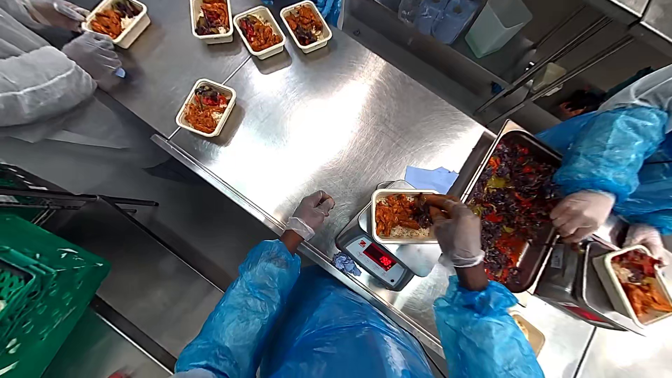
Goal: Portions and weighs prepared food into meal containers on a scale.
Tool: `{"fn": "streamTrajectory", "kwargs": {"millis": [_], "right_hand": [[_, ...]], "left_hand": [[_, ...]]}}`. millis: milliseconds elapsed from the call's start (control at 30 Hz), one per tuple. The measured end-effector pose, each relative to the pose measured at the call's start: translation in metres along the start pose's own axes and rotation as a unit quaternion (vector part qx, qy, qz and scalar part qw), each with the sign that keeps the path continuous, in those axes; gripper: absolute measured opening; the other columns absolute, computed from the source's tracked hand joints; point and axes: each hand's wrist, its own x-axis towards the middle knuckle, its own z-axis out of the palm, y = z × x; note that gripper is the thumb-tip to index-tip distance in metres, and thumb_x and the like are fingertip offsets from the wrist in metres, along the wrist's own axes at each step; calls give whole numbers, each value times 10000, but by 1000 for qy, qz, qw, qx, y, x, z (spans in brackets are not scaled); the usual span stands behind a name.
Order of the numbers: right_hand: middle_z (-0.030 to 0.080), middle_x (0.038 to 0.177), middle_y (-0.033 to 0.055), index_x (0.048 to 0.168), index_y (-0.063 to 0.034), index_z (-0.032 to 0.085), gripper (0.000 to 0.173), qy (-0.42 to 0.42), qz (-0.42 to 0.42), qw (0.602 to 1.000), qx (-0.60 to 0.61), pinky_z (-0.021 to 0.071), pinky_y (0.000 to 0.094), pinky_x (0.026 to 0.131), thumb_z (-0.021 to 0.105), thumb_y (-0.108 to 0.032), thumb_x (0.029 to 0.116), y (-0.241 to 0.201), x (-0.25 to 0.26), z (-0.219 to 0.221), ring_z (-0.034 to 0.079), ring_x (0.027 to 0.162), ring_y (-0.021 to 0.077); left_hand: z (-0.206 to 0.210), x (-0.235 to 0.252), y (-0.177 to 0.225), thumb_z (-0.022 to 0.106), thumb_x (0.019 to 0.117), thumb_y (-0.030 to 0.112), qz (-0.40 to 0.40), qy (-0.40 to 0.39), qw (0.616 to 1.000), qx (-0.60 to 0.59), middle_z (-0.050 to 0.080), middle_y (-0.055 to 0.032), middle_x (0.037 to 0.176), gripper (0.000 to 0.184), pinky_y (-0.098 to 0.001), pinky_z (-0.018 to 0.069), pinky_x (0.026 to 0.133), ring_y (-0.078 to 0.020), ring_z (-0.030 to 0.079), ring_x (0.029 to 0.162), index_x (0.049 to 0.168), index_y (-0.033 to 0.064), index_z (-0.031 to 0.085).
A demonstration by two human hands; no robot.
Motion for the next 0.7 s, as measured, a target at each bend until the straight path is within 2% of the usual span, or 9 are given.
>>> {"fn": "streamTrajectory", "kwargs": {"millis": [133, 267, 400, 500, 567, 700], "right_hand": [[716, 1222, 60, 1191, -127, 719, 237, 27, 79, 993, 78, 586, 462, 885, 544, -86, 1036, -4, -4, -33, 705, 1032, 203], [740, 1171, 26, 1154, -132, 741, 195, 65, 113, 988, 88, 577, 371, 932, 603, -101, 1020, 5, 2, -38, 702, 1052, 123], [719, 1179, 79, 1176, -111, 722, 199, 36, 108, 991, 75, 563, 423, 881, 586, -118, 1032, 1, -9, -35, 690, 1009, 181], [727, 1158, 85, 1164, -111, 723, 185, 34, 99, 993, 58, 577, 442, 867, 606, -104, 1020, 2, -15, -27, 704, 989, 202], [721, 1101, 95, 1140, -123, 718, 168, 46, 83, 995, 31, 593, 477, 796, 648, -88, 991, 5, -17, -14, 707, 914, 232], [682, 1155, 169, 1062, -66, 743, 159, 70, 71, 995, -1, 562, 570, 866, 667, -30, 926, 9, 4, 33, 675, 1034, 335]], "left_hand": [[-11, 2, -3, 562, 1061, 176, 0, 21, 1000, -1, 684, -129, 938, 204, -393, 559, 757, -198, 650, 785, 1080, 7, 676], [-17, 5, 2, 545, 1068, 180, 2, 20, 1000, 6, 684, -128, 960, 214, -397, 566, 759, -203, 657, 794, 1086, 8, 671], [-13, 8, 11, 542, 1067, 174, 10, 12, 1000, 7, 682, -127, 958, 213, -391, 560, 754, -200, 652, 796, 1080, 2, 667], [-4, 9, 15, 543, 1069, 168, 3, -2, 1000, 9, 679, -118, 940, 202, -364, 553, 737, -183, 646, 775, 1077, 7, 665], [6, 6, 20, 548, 1066, 158, 1, -21, 1000, -10, 671, -125, 930, 194, -363, 554, 724, -184, 641, 760, 1085, 0, 658], [42, 4, 31, 534, 1075, 192, -9, -82, 995, -58, 687, -151, 941, 250, -406, 593, 759, -215, 681, 779, 1124, -22, 654]]}}
